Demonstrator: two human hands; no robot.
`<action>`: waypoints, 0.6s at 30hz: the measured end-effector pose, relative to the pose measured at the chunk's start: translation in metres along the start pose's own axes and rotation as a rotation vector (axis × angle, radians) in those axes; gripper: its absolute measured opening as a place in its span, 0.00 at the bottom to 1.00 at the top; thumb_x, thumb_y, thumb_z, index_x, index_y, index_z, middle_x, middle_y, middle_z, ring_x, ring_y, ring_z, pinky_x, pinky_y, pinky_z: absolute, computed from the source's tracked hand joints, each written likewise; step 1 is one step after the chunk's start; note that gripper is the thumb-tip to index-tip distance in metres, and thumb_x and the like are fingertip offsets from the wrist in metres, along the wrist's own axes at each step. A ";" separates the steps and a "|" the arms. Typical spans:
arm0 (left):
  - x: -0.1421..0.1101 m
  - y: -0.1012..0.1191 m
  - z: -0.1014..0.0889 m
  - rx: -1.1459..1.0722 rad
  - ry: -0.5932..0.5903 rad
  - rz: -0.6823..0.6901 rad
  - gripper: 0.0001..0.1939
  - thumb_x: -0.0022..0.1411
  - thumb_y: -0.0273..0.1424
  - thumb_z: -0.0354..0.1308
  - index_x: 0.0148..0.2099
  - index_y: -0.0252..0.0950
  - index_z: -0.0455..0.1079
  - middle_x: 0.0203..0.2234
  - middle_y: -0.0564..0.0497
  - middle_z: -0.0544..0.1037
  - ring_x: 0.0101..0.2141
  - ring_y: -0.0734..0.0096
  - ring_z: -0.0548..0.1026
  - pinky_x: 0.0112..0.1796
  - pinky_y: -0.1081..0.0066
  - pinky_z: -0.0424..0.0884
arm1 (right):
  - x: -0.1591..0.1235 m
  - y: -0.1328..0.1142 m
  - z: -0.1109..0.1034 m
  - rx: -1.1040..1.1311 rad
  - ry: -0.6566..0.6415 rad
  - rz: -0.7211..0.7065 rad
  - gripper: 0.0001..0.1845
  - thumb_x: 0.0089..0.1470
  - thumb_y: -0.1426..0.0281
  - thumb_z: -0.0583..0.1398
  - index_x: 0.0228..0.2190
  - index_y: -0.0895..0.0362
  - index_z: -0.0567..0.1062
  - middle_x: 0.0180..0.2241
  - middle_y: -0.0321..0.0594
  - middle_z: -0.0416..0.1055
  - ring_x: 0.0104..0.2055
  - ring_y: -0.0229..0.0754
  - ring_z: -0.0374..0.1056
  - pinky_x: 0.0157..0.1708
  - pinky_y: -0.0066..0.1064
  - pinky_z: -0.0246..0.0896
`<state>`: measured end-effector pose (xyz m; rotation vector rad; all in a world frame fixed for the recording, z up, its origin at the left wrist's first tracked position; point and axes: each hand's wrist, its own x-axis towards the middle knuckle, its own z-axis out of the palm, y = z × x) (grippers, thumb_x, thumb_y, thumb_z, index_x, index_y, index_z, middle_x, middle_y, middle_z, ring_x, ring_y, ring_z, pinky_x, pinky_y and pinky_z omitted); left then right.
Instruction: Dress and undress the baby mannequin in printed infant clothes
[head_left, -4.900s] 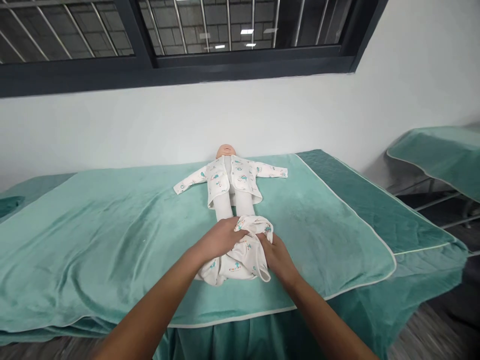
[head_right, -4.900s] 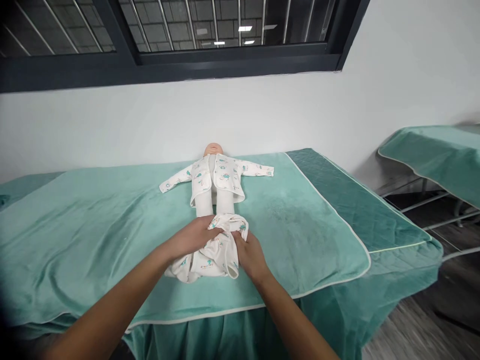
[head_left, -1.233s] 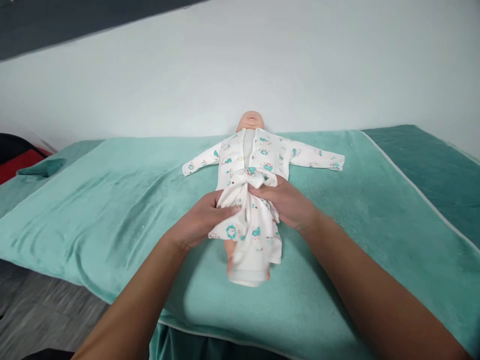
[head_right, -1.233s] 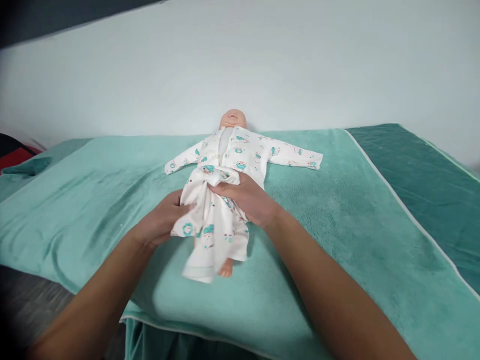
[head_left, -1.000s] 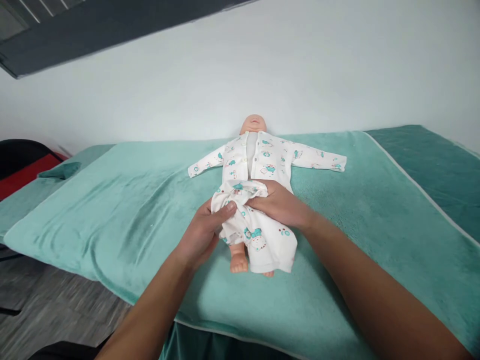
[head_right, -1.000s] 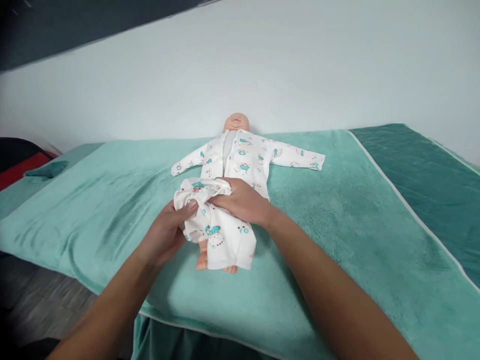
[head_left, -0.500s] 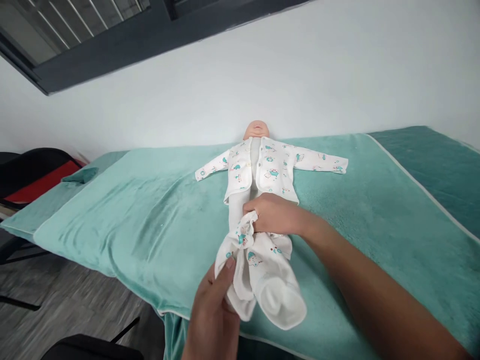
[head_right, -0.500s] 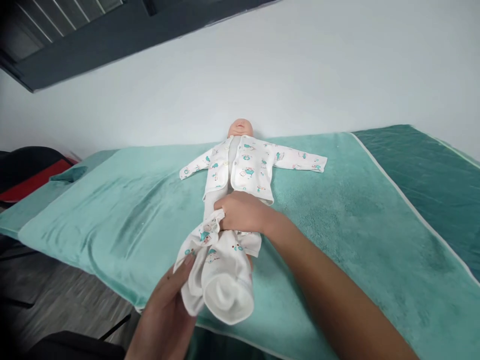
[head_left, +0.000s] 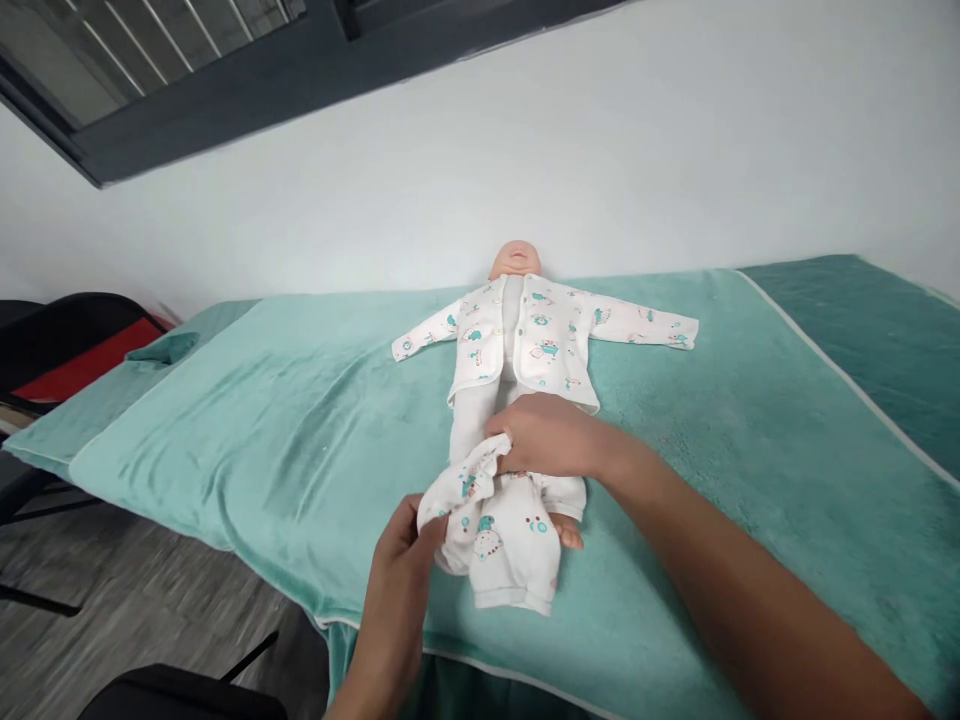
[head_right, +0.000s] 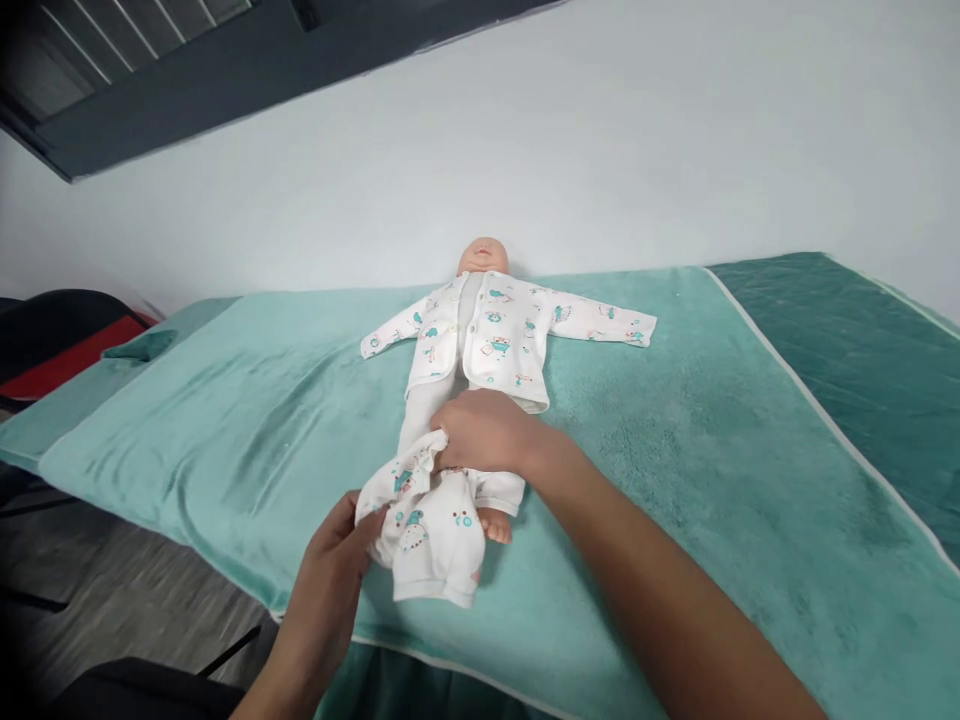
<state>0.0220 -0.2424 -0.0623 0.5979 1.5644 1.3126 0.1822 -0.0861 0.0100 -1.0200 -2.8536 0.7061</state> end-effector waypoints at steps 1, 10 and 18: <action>0.007 0.003 0.001 0.045 0.002 0.016 0.15 0.55 0.42 0.67 0.35 0.37 0.70 0.24 0.56 0.70 0.27 0.74 0.66 0.28 0.75 0.62 | 0.000 0.000 0.000 -0.002 -0.007 -0.003 0.09 0.53 0.65 0.63 0.24 0.55 0.76 0.27 0.37 0.75 0.28 0.39 0.65 0.27 0.32 0.44; 0.026 0.006 0.022 0.236 0.151 0.197 0.12 0.61 0.41 0.59 0.39 0.39 0.65 0.25 0.58 0.67 0.26 0.74 0.63 0.26 0.75 0.62 | -0.002 0.004 -0.001 0.140 0.031 -0.009 0.09 0.59 0.65 0.59 0.28 0.54 0.75 0.31 0.36 0.77 0.33 0.39 0.69 0.29 0.29 0.47; 0.005 -0.002 0.022 0.219 0.088 0.119 0.17 0.63 0.47 0.59 0.34 0.38 0.65 0.26 0.56 0.66 0.29 0.73 0.64 0.29 0.74 0.64 | -0.003 0.009 -0.002 0.303 0.060 0.018 0.03 0.54 0.69 0.62 0.31 0.54 0.77 0.34 0.35 0.79 0.35 0.40 0.71 0.31 0.28 0.52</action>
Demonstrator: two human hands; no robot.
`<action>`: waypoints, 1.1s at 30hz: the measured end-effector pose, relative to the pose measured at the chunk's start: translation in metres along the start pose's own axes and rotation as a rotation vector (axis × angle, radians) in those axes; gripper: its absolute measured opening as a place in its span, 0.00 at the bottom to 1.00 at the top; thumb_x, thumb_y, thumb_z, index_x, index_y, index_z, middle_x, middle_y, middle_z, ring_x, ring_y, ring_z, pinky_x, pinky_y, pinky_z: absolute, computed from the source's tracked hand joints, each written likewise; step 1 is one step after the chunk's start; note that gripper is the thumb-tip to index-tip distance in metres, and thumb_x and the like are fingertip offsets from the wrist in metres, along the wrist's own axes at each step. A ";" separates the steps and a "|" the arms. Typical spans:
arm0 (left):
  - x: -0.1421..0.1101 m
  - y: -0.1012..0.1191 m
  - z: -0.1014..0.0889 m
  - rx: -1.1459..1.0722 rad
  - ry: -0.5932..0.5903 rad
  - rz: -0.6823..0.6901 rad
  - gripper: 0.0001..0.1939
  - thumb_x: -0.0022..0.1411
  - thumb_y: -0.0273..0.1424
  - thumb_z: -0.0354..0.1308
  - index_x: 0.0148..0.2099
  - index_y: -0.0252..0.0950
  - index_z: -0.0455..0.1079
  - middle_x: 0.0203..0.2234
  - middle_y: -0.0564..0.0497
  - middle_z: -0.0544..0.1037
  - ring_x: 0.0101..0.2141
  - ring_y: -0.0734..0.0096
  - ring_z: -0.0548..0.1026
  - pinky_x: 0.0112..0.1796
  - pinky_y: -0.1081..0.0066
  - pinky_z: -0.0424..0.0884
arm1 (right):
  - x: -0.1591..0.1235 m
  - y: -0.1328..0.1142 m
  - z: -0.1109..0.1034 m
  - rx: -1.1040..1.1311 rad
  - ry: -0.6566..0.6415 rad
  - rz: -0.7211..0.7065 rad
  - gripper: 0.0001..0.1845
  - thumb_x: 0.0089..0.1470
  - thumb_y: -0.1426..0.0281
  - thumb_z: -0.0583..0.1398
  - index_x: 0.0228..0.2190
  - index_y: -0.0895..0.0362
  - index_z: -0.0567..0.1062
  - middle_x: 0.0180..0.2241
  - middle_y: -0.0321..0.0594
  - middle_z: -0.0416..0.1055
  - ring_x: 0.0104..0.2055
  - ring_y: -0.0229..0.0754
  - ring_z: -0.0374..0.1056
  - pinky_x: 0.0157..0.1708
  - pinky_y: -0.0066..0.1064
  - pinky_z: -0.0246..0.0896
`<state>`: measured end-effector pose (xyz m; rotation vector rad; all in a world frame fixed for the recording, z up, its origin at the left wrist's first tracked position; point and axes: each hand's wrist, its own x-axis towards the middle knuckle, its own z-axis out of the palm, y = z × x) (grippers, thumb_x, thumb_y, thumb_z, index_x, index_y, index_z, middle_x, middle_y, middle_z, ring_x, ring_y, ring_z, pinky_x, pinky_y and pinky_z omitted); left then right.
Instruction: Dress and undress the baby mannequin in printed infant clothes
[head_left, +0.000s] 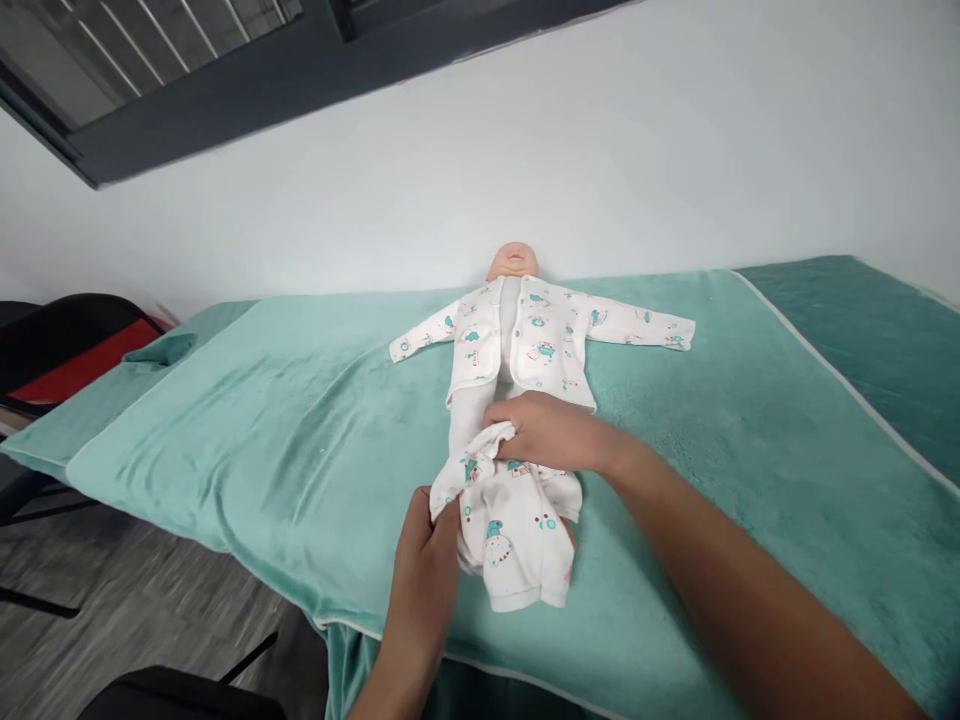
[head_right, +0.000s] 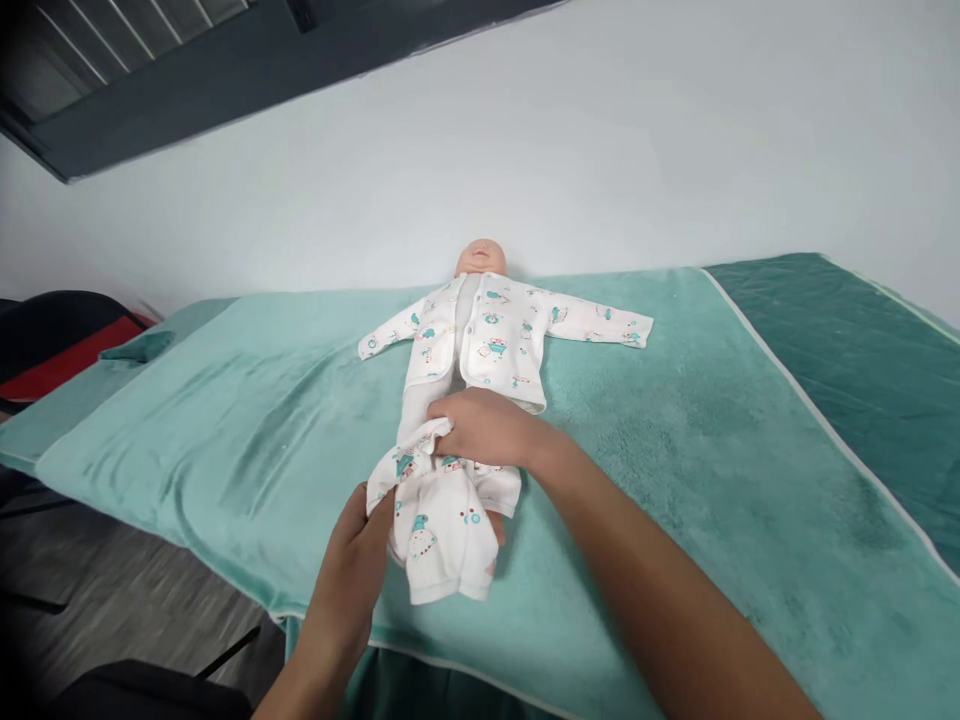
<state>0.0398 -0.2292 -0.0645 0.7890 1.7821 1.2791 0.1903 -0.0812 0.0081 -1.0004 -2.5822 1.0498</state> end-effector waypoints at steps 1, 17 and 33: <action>0.002 -0.001 0.001 -0.004 -0.003 0.021 0.17 0.63 0.47 0.58 0.34 0.38 0.64 0.26 0.56 0.66 0.30 0.72 0.65 0.29 0.74 0.65 | 0.000 0.001 0.000 0.020 0.002 -0.006 0.04 0.55 0.69 0.62 0.31 0.54 0.78 0.34 0.35 0.79 0.36 0.40 0.71 0.31 0.28 0.53; 0.138 0.029 0.013 0.144 -0.065 0.599 0.21 0.67 0.45 0.51 0.26 0.39 0.54 0.21 0.57 0.60 0.26 0.74 0.58 0.27 0.73 0.57 | 0.003 0.002 -0.003 0.007 -0.095 0.015 0.08 0.50 0.63 0.65 0.28 0.55 0.76 0.31 0.36 0.78 0.33 0.43 0.70 0.31 0.30 0.56; 0.103 0.019 0.001 0.186 0.091 0.393 0.18 0.68 0.48 0.53 0.34 0.39 0.62 0.28 0.55 0.69 0.30 0.71 0.66 0.33 0.71 0.62 | 0.015 0.006 0.013 0.277 0.248 0.168 0.05 0.58 0.71 0.55 0.30 0.55 0.70 0.26 0.34 0.74 0.20 0.37 0.70 0.25 0.28 0.60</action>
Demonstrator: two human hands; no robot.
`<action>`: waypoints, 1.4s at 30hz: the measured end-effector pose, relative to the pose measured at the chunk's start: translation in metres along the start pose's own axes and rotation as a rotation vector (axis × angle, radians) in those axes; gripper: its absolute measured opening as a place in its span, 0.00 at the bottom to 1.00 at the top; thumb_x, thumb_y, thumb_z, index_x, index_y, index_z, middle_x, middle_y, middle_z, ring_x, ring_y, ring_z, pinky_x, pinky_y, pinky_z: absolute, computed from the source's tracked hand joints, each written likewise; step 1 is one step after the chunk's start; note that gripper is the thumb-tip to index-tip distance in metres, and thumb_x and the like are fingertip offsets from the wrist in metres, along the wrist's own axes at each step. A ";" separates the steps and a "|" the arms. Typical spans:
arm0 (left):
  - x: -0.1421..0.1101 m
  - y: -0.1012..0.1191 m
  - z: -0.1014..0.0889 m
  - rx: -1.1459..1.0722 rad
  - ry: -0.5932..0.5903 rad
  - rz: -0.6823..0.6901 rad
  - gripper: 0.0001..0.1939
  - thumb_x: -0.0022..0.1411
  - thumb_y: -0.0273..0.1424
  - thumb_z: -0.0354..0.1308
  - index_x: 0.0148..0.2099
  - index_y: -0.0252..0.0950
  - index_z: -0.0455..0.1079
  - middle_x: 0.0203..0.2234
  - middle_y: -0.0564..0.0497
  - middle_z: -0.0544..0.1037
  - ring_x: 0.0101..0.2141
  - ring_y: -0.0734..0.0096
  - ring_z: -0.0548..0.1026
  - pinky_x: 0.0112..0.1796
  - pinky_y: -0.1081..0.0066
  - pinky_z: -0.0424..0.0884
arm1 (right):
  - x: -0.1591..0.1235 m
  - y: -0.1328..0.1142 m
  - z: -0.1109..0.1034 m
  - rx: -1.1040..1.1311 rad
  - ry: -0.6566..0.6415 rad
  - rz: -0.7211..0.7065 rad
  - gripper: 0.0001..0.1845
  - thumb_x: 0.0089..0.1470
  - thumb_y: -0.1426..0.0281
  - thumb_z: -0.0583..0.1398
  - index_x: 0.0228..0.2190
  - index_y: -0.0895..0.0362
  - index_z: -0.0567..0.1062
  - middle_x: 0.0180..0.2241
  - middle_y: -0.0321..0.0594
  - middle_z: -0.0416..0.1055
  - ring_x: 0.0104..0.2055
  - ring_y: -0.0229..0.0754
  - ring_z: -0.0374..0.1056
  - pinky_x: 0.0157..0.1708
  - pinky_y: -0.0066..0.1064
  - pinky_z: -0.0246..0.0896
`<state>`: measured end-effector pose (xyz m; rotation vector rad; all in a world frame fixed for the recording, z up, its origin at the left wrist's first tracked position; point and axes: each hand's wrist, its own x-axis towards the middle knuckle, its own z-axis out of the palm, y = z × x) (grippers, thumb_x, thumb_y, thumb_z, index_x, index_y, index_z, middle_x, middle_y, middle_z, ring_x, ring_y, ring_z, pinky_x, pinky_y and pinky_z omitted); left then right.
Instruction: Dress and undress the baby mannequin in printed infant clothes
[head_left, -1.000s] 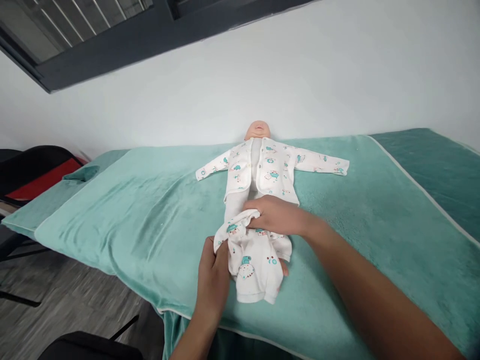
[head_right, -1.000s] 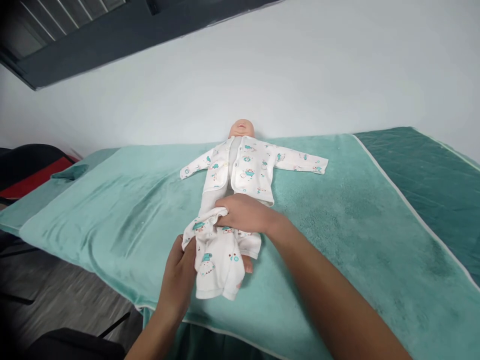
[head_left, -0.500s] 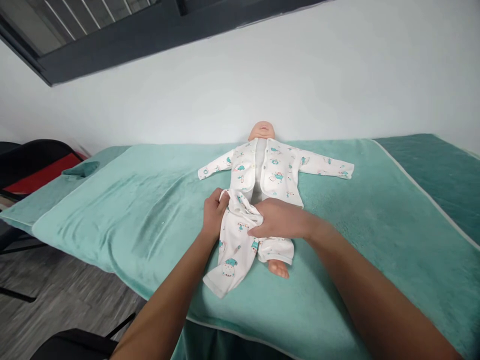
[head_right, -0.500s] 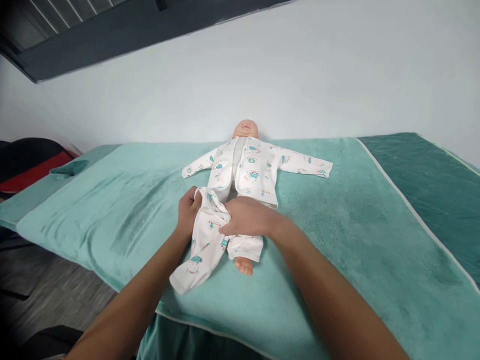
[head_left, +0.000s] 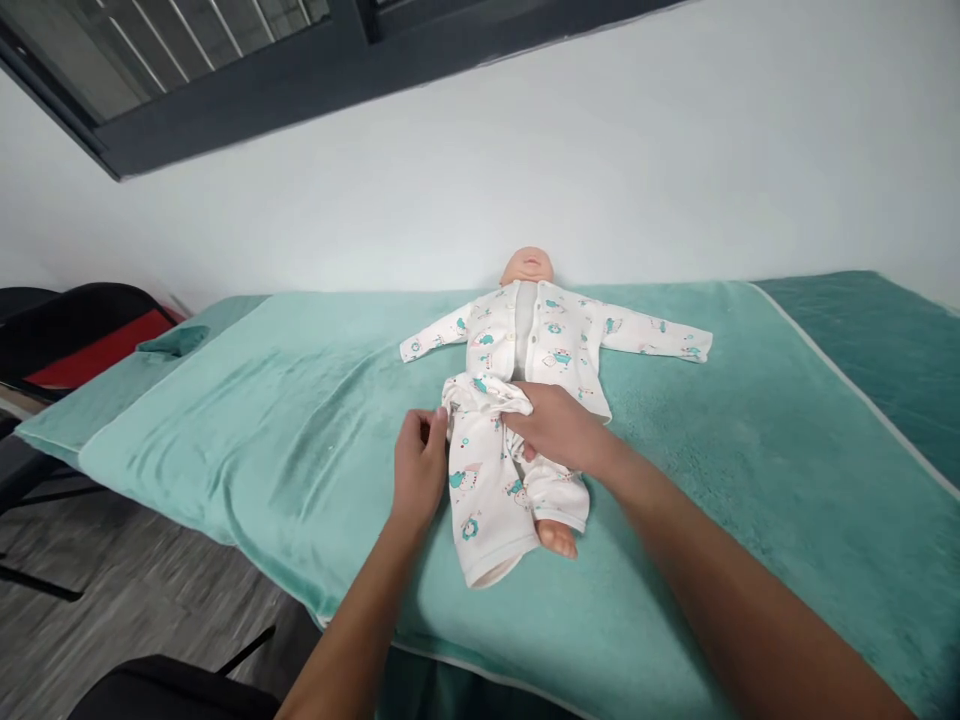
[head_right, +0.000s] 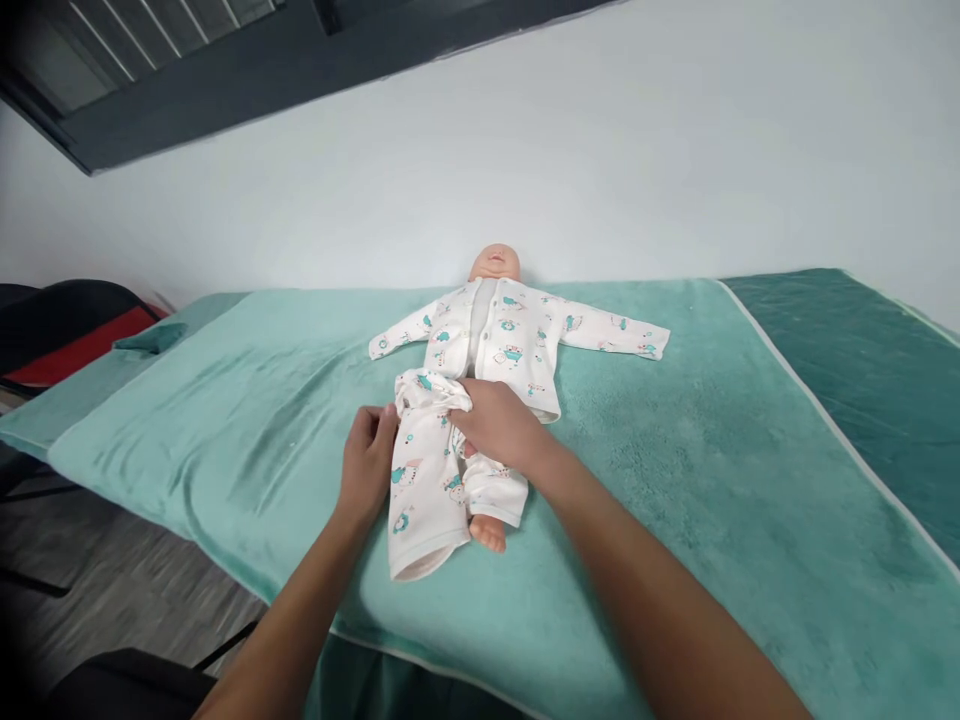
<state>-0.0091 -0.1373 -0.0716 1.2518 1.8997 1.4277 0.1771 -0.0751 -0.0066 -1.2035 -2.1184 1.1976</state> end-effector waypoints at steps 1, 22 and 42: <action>-0.010 -0.002 -0.005 0.024 -0.111 0.029 0.19 0.69 0.48 0.51 0.32 0.39 0.62 0.27 0.54 0.68 0.30 0.70 0.65 0.33 0.70 0.62 | 0.000 0.001 -0.001 0.021 -0.004 0.016 0.05 0.58 0.70 0.55 0.31 0.55 0.71 0.27 0.35 0.75 0.20 0.37 0.71 0.24 0.28 0.61; 0.014 -0.018 0.003 0.406 -0.042 0.370 0.10 0.70 0.35 0.47 0.35 0.40 0.61 0.30 0.49 0.72 0.31 0.62 0.70 0.33 0.67 0.58 | -0.009 -0.010 -0.002 -0.234 -0.093 -0.119 0.05 0.50 0.72 0.58 0.24 0.55 0.69 0.28 0.34 0.75 0.31 0.40 0.68 0.31 0.30 0.52; 0.036 -0.014 0.009 0.331 0.008 0.380 0.14 0.71 0.37 0.45 0.31 0.41 0.54 0.24 0.54 0.65 0.27 0.67 0.62 0.31 0.69 0.52 | -0.004 0.002 0.000 0.114 -0.024 -0.045 0.15 0.58 0.66 0.57 0.44 0.53 0.79 0.36 0.38 0.77 0.29 0.39 0.71 0.27 0.30 0.66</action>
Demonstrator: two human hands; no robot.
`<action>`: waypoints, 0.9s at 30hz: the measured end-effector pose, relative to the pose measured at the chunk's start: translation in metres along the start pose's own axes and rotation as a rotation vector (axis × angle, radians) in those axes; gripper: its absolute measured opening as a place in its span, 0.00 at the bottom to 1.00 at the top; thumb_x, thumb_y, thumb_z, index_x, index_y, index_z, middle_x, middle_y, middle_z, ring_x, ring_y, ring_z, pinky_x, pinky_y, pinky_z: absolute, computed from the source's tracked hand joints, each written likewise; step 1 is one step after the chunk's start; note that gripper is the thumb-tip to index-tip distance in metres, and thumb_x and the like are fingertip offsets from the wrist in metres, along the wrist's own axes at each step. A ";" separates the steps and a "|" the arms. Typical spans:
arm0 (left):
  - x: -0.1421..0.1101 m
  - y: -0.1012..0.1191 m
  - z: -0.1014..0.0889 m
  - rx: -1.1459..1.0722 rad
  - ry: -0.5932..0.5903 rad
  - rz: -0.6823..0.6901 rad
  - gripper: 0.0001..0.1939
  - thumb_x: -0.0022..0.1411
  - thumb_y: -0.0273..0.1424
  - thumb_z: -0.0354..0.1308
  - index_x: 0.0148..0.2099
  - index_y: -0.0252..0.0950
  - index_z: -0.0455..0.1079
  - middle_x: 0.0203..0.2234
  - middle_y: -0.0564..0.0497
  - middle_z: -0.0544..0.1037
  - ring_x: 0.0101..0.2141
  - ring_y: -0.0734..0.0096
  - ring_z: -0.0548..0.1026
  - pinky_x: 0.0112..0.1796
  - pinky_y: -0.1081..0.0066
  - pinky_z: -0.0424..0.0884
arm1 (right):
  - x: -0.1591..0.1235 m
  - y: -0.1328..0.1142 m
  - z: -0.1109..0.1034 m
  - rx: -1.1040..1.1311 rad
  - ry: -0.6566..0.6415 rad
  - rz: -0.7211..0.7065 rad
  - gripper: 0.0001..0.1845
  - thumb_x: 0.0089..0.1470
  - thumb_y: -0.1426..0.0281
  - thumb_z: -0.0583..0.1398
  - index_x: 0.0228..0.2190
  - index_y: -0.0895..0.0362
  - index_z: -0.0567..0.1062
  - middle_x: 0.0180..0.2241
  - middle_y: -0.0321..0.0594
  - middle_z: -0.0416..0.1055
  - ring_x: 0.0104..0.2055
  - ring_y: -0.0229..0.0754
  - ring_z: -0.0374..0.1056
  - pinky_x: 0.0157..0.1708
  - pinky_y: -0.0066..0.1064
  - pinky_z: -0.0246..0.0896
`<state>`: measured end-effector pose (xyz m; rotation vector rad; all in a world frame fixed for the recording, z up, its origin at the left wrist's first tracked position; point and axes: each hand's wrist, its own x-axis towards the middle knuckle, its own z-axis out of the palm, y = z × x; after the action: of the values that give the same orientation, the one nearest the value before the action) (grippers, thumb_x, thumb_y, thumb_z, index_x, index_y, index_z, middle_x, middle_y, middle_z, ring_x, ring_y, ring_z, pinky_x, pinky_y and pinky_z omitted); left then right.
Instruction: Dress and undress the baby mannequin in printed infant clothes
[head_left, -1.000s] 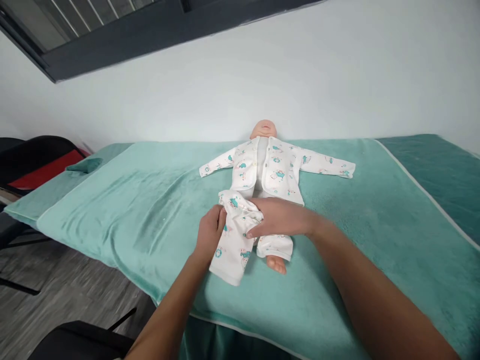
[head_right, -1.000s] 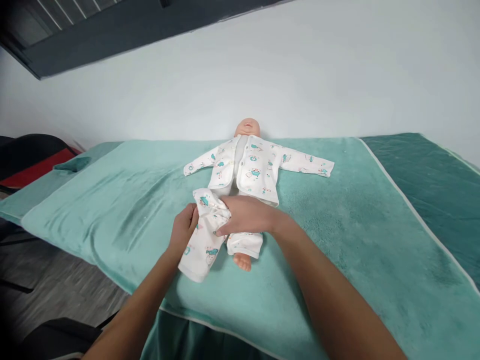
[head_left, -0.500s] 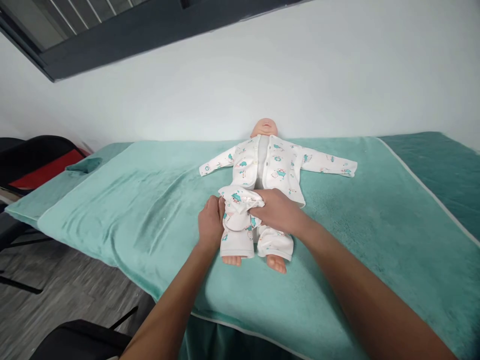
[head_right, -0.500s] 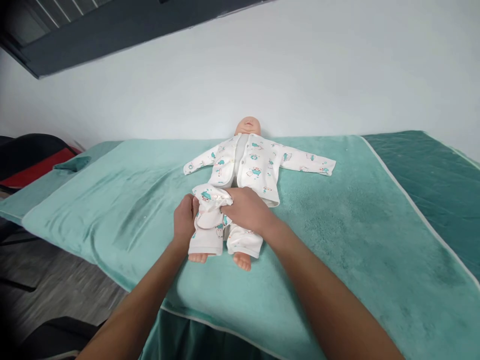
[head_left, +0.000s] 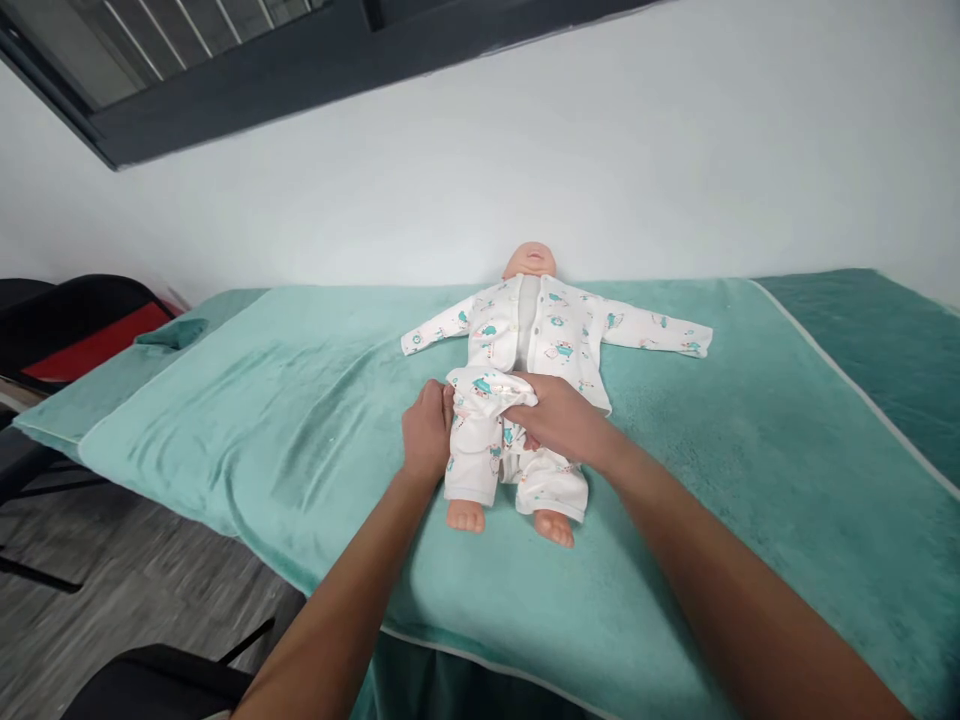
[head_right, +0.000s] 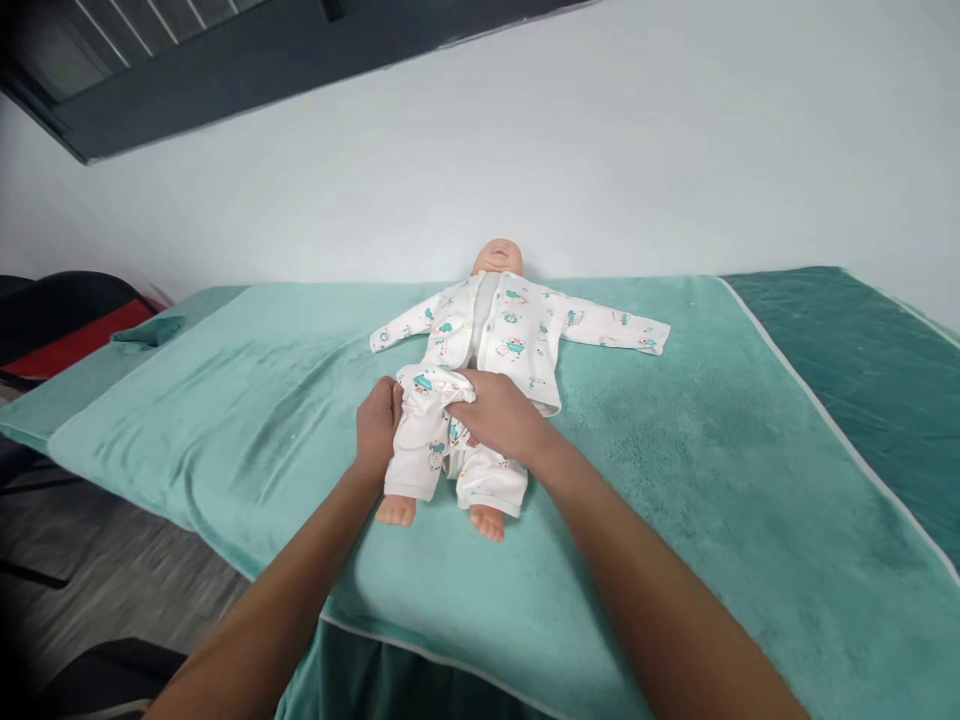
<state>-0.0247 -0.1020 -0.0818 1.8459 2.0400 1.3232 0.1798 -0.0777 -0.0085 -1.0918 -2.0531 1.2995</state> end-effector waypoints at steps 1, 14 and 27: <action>0.000 0.000 0.000 -0.038 -0.004 -0.012 0.15 0.70 0.38 0.46 0.30 0.41 0.55 0.23 0.54 0.64 0.27 0.68 0.62 0.31 0.69 0.52 | -0.001 -0.001 -0.001 -0.001 -0.020 0.003 0.16 0.59 0.65 0.58 0.46 0.53 0.78 0.37 0.38 0.77 0.29 0.39 0.71 0.27 0.30 0.66; 0.016 -0.008 -0.003 -0.710 -0.088 -0.219 0.21 0.61 0.42 0.57 0.23 0.37 0.56 0.21 0.57 0.57 0.25 0.75 0.56 0.28 0.72 0.55 | -0.019 0.022 -0.062 -0.023 0.368 -0.112 0.16 0.57 0.54 0.63 0.36 0.54 0.72 0.37 0.39 0.75 0.34 0.41 0.69 0.36 0.34 0.64; 0.028 0.013 0.002 -0.690 -0.165 -0.180 0.08 0.52 0.31 0.65 0.36 0.37 0.71 0.29 0.55 0.69 0.32 0.74 0.67 0.35 0.73 0.63 | -0.005 0.034 -0.016 -0.613 0.549 -0.187 0.08 0.65 0.65 0.54 0.38 0.54 0.71 0.35 0.39 0.72 0.33 0.41 0.65 0.31 0.31 0.52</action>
<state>-0.0209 -0.0783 -0.0614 1.3690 1.3732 1.5042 0.2068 -0.0654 -0.0324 -1.2806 -2.0752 0.2142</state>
